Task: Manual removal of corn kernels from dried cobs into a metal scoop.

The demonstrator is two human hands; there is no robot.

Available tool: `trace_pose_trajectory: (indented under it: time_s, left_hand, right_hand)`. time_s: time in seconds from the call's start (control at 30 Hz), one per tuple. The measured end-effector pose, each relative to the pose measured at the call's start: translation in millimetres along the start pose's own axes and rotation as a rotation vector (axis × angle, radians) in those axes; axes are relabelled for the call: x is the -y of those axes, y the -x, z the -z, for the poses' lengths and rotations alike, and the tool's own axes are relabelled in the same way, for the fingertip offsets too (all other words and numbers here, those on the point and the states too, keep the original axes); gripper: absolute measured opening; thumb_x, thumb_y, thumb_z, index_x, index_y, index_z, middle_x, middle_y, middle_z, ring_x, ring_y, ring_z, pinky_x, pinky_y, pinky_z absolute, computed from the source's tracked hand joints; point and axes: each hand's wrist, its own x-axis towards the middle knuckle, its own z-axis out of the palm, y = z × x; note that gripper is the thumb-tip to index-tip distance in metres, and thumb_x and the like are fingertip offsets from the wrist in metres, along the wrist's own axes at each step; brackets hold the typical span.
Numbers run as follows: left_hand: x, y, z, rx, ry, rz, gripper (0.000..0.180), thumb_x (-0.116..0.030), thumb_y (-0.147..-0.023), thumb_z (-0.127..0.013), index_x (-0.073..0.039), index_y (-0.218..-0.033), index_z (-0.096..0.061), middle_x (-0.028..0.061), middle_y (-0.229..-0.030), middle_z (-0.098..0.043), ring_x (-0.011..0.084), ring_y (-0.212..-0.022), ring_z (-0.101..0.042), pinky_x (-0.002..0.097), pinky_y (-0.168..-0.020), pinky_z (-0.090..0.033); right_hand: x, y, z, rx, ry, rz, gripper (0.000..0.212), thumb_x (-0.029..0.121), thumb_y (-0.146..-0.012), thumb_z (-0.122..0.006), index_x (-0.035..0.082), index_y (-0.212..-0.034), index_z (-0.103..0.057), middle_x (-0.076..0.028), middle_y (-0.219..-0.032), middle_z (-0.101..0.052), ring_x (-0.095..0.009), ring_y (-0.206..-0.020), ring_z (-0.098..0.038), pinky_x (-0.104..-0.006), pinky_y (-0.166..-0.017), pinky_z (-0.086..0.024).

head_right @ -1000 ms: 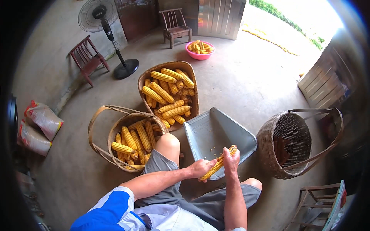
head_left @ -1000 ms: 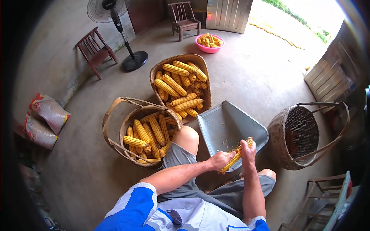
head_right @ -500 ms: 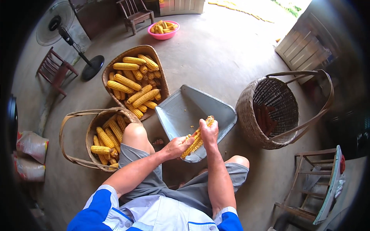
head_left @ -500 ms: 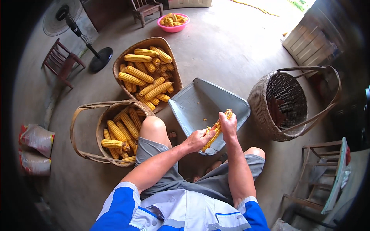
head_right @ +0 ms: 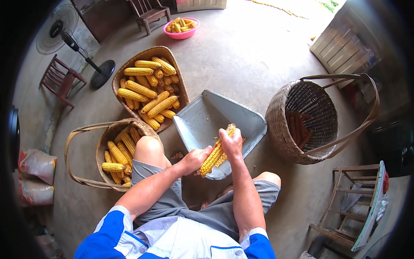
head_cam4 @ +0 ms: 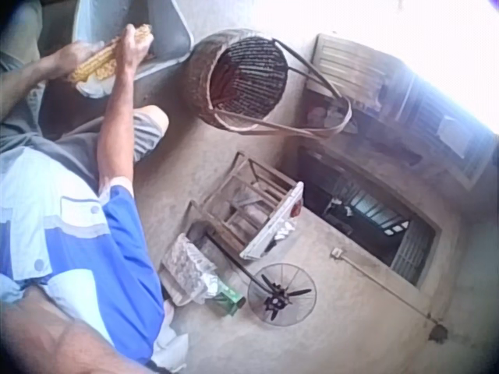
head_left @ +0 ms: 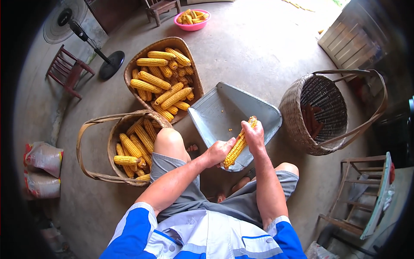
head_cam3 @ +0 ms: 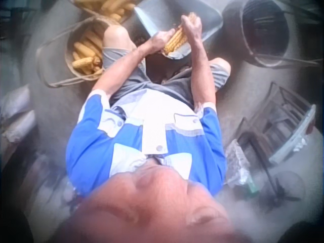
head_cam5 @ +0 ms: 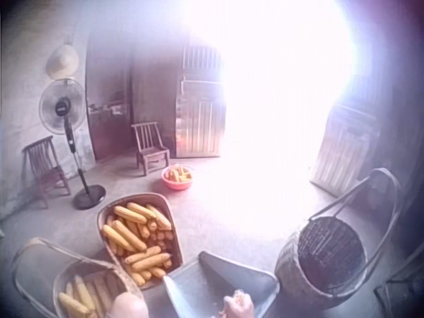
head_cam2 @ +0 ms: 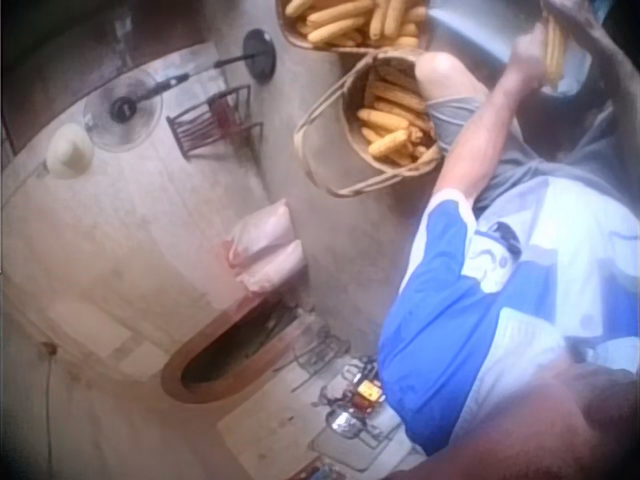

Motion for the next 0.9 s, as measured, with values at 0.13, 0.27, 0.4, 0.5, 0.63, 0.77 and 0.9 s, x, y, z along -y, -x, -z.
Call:
trace_pose_trajectory:
  time_s: [0.13, 0.27, 0.4, 0.5, 0.63, 0.77, 0.9]
  left_hand:
    - [1.7, 4.6, -6.0, 0.003, 0.126, 0.019, 0.055, -0.049, -0.105, -0.037, 0.0, -0.103, -0.063, 0.0046, -0.067, -0.062, 0.009, -0.048, -0.055, 0.0245, -0.043, -0.042]
    - [18.2, 1.0, -7.2, -0.085, -0.205, -0.219, 0.051, -0.046, -0.105, -0.04, -0.001, -0.106, -0.064, 0.0012, -0.068, -0.058, 0.0077, -0.055, -0.054, 0.0235, -0.049, -0.043]
    - [15.7, 2.1, -8.2, -0.138, -0.101, -0.281, 0.049, -0.041, -0.106, -0.036, -0.002, -0.094, -0.063, 0.001, -0.064, -0.057, 0.0101, -0.049, -0.052, 0.0258, -0.045, -0.041]
    - [12.2, 2.1, -7.7, -0.132, -0.089, -0.225, 0.048, -0.04, -0.107, -0.036, -0.003, -0.09, -0.062, 0.0013, -0.062, -0.056, 0.0101, -0.045, -0.049, 0.026, -0.043, -0.04]
    - [7.6, 2.3, -6.4, -0.017, 0.075, -0.017, 0.047, -0.047, -0.102, -0.045, -0.004, -0.093, -0.061, 0.0016, -0.067, -0.057, 0.0088, -0.048, -0.049, 0.0245, -0.044, -0.039]
    - [11.0, -0.3, -5.8, -0.086, -0.042, -0.073, 0.049, -0.052, -0.096, -0.056, -0.004, -0.096, -0.06, 0.0023, -0.072, -0.06, 0.0078, -0.055, -0.052, 0.0241, -0.049, -0.041]
    - [12.6, -7.1, 10.4, -0.316, 0.066, -0.091, 0.047, -0.047, -0.096, -0.058, -0.001, -0.09, -0.059, 0.0035, -0.067, -0.059, 0.0097, -0.052, -0.053, 0.0259, -0.048, -0.043]
  right_hand:
    - [0.8, 0.3, 1.7, -0.083, -0.043, -0.062, 0.041, 0.029, -0.08, -0.069, -0.005, -0.098, -0.054, -0.013, -0.085, -0.062, -0.022, -0.079, -0.061, -0.0376, -0.072, -0.051]
    - [6.6, 0.2, 3.0, -0.107, -0.05, -0.007, 0.039, 0.027, -0.081, -0.069, -0.004, -0.098, -0.054, -0.012, -0.085, -0.061, -0.02, -0.078, -0.06, -0.0367, -0.071, -0.051]
    - [9.8, 1.7, 5.9, -0.046, -0.117, -0.022, 0.035, 0.025, -0.082, -0.069, -0.003, -0.097, -0.054, -0.01, -0.084, -0.06, -0.018, -0.078, -0.059, -0.0347, -0.071, -0.051]
    - [9.5, -1.2, 6.4, -0.034, -0.126, -0.065, 0.035, 0.025, -0.082, -0.069, -0.003, -0.097, -0.054, -0.009, -0.085, -0.06, -0.018, -0.079, -0.059, -0.0341, -0.071, -0.051]
    - [4.3, -2.3, 4.0, -0.088, -0.039, -0.077, 0.04, 0.03, -0.085, -0.069, -0.003, -0.101, -0.055, -0.009, -0.085, -0.06, -0.018, -0.078, -0.06, -0.0343, -0.07, -0.051]
    - [0.2, -0.4, 14.6, 0.069, -0.181, -0.076, 0.05, 0.041, -0.093, -0.066, -0.003, -0.115, -0.055, -0.008, -0.09, -0.062, -0.015, -0.072, -0.06, -0.031, -0.064, -0.051]
    - [-27.0, 7.5, 29.1, -0.162, 0.321, 0.017, 0.068, 0.046, -0.086, -0.072, -0.007, -0.123, -0.05, -0.017, -0.1, -0.062, -0.026, -0.085, -0.063, -0.037, -0.076, -0.053]
